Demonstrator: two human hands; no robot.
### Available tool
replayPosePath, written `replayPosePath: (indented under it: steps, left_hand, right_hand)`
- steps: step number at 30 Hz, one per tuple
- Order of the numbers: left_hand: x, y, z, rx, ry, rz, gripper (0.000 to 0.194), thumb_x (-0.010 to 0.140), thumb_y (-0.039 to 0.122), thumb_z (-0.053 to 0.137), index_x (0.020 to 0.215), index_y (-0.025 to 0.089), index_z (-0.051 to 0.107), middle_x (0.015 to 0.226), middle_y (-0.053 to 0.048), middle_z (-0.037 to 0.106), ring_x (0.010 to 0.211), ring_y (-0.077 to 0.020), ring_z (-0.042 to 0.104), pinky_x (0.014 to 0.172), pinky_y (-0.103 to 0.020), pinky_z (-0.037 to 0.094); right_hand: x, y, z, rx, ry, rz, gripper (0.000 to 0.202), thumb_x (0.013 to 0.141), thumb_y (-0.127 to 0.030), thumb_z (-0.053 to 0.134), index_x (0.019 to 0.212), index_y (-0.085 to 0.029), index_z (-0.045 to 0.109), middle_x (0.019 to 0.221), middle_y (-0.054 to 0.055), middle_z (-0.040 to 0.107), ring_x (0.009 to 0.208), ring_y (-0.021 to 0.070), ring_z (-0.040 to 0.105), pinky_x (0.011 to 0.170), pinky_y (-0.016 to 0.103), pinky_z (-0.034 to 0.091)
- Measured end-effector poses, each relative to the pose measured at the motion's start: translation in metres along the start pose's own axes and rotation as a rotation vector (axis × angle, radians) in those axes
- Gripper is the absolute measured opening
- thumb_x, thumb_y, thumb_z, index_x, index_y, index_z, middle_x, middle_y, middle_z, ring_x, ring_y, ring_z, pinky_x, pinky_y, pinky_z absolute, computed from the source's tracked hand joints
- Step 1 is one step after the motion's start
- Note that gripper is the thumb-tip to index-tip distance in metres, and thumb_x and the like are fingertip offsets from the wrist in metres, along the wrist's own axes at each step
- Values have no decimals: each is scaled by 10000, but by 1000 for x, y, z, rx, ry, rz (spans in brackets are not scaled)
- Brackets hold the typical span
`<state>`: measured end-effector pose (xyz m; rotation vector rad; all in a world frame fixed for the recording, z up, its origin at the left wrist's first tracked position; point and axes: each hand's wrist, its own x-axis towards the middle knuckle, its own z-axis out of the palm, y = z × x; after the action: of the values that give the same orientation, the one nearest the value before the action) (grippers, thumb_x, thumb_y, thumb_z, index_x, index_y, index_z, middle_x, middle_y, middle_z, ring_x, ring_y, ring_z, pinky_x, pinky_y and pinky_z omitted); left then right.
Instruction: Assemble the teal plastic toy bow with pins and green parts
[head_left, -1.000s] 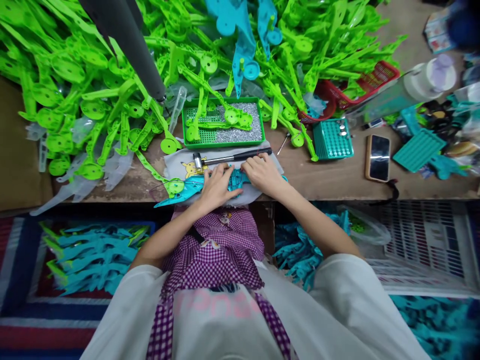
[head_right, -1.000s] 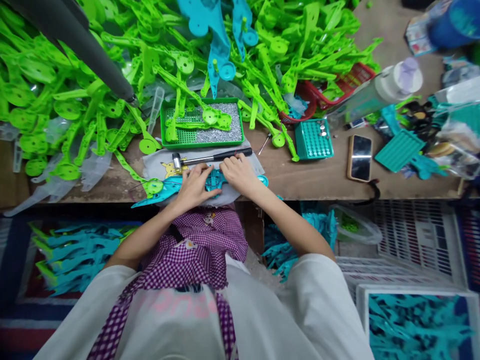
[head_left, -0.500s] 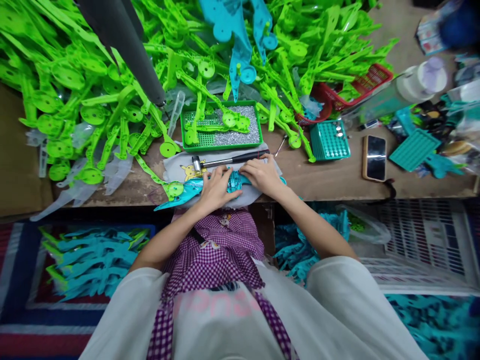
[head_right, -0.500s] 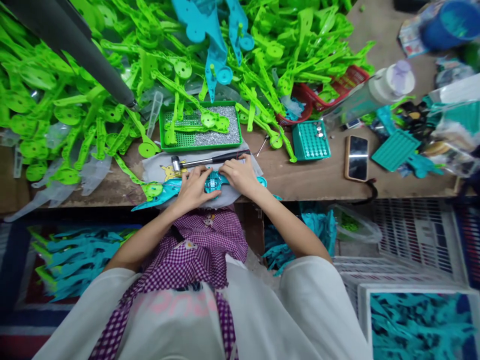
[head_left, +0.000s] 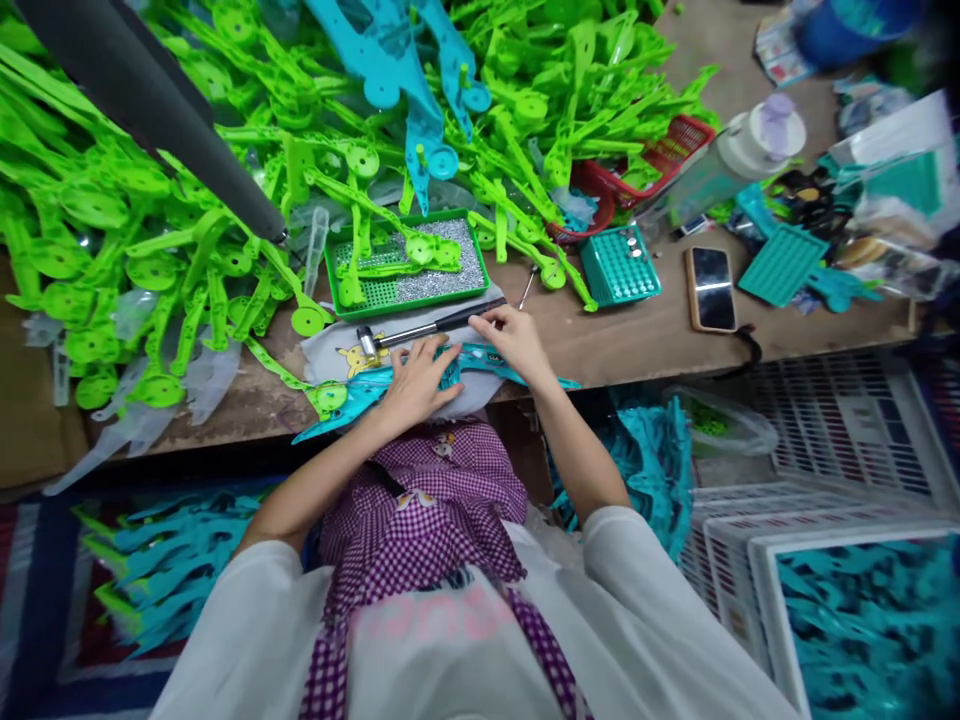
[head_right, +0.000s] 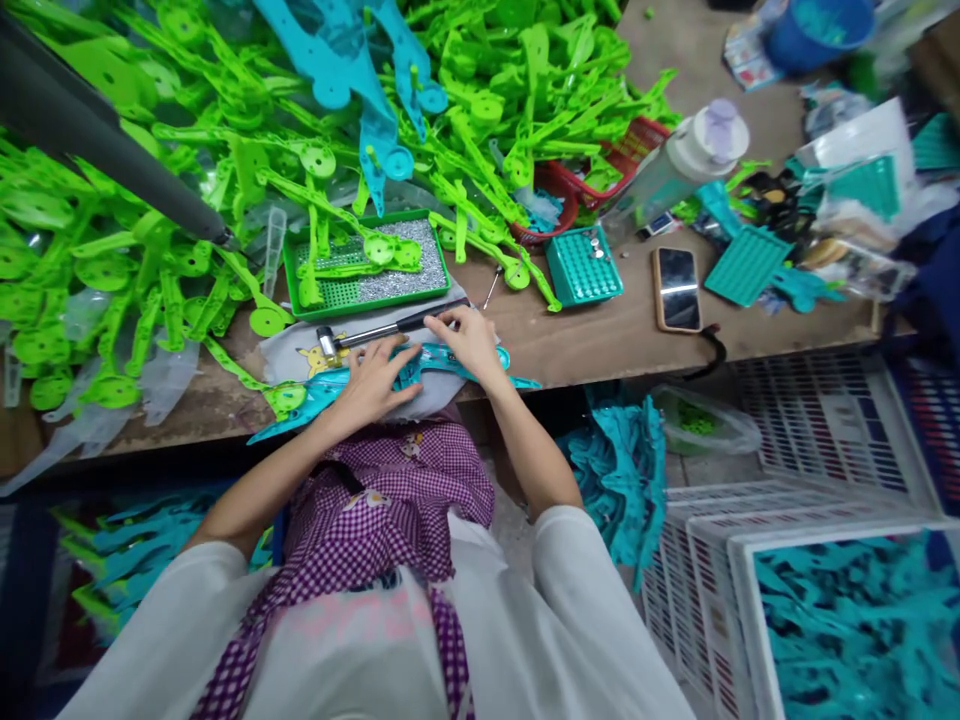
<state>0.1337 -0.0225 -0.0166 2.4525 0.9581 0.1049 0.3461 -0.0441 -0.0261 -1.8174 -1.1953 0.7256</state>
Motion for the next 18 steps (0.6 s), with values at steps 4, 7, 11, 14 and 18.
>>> replayPosePath:
  steps: [4,7,11,14,18]
  left_hand:
    - [3,-3,-6,52,-44,26,541,948,407,599,1460,265,498,1506,-148,501,1367,-367,431,1072,-621,314]
    - [3,-2,-8,119,-46,77,520,962,402,568,1457,254,503,1523,-153,490,1380,-362,425,1095,-632,287]
    - [2,5,-11,221,-39,132,504,984,369,518,1460,204,498,1535,-169,479,1414,-360,400,1136,-641,239]
    - [2,10,-14,260,-63,163,496,988,341,506,1461,189,495,1548,-168,467,1429,-365,385,1152,-653,219]
    - [7,13,-17,238,-61,178,511,957,293,567,1459,224,502,1608,-160,386,1426,-382,383,1125,-667,252]
  right_hand:
    - [-8,-2,-22,455,95,90,460,765,-684,695,766,-225,670,663,-19,607,597,112,522,578,266,424]
    - [-19,4,-45,530,222,91,419,801,-649,686,781,-232,660,626,-32,578,532,94,494,508,247,393]
    - [-33,4,-53,541,255,76,406,754,-626,751,754,-228,671,664,-25,632,567,100,578,547,247,467]
    - [-49,-3,-51,523,171,9,323,774,-546,777,784,-232,703,795,-8,702,651,113,648,631,267,536]
    - [-67,-4,-48,497,89,33,304,764,-514,798,758,-227,695,789,-10,703,672,136,685,674,295,583]
